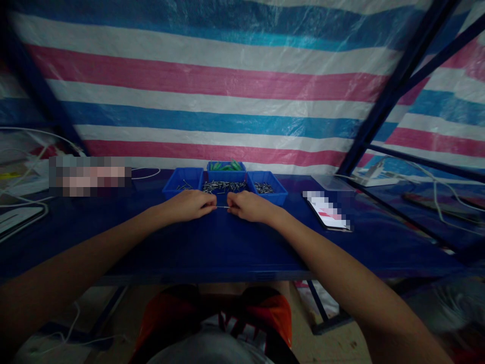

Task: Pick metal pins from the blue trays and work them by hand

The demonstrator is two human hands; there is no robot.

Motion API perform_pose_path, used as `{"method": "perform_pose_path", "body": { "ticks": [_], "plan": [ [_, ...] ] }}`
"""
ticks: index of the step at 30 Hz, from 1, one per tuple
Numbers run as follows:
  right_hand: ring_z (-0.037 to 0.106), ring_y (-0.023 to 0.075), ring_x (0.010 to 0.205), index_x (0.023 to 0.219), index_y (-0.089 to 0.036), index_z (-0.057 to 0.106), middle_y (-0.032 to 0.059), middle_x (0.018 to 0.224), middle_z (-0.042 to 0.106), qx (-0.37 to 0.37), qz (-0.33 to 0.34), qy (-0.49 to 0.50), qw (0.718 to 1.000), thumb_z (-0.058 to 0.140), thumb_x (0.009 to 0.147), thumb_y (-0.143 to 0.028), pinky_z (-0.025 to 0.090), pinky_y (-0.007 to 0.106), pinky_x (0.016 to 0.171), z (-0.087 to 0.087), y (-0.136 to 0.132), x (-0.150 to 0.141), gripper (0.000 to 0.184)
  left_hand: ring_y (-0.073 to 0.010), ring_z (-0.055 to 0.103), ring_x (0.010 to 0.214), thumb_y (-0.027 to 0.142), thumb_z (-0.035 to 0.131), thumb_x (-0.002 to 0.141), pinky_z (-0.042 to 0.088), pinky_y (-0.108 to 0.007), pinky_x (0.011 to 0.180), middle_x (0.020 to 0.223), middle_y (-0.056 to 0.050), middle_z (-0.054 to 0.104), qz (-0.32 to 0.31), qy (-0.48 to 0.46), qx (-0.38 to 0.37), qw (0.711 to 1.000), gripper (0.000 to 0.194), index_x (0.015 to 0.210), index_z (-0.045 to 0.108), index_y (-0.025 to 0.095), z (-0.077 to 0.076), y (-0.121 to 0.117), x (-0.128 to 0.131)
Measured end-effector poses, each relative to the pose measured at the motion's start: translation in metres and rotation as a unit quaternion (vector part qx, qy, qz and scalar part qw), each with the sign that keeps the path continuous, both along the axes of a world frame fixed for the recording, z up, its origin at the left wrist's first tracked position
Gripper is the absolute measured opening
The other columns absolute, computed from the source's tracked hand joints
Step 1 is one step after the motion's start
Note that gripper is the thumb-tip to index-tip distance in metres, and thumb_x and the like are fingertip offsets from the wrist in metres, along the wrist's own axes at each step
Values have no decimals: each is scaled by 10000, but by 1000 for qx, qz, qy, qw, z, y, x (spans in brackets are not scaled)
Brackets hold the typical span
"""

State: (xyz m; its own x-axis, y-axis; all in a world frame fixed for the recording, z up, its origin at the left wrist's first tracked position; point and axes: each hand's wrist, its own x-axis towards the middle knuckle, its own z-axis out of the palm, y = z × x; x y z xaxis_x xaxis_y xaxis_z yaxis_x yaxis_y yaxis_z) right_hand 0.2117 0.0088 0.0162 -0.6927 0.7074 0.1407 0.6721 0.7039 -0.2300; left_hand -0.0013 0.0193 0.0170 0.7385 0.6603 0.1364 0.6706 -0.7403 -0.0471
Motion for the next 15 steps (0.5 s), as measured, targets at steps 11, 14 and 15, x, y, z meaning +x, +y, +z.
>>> {"method": "perform_pose_path", "body": {
  "ticks": [11, 14, 15],
  "plan": [
    [471, 98, 547, 858, -169, 504, -16, 638, 529, 6, -7, 2, 1000, 498, 846, -194, 288, 222, 545, 1, -2, 0, 28, -148, 576, 646, 320, 426, 878, 327, -240, 535, 750, -23, 639, 1, 4, 11, 1000, 188, 850, 568, 200, 0, -1, -1],
    [489, 103, 559, 867, -164, 501, -2, 653, 549, 7, -9, 2, 1000, 467, 865, -197, 301, 224, 553, 1, -2, 0, 47, -161, 590, 673, 316, 371, 901, 344, -245, 550, 779, -41, 646, 1, 6, 18, 1000, 230, 880, 565, 193, 0, -1, -1],
    [499, 104, 567, 867, -163, 500, 5, 664, 561, 7, -10, 2, 1000, 452, 873, -194, 307, 224, 557, 1, -2, -1, 58, -166, 594, 681, 317, 356, 907, 350, -247, 554, 791, -48, 650, 2, 7, 20, 1000, 243, 891, 563, 191, -1, 0, -1]
  ]
}}
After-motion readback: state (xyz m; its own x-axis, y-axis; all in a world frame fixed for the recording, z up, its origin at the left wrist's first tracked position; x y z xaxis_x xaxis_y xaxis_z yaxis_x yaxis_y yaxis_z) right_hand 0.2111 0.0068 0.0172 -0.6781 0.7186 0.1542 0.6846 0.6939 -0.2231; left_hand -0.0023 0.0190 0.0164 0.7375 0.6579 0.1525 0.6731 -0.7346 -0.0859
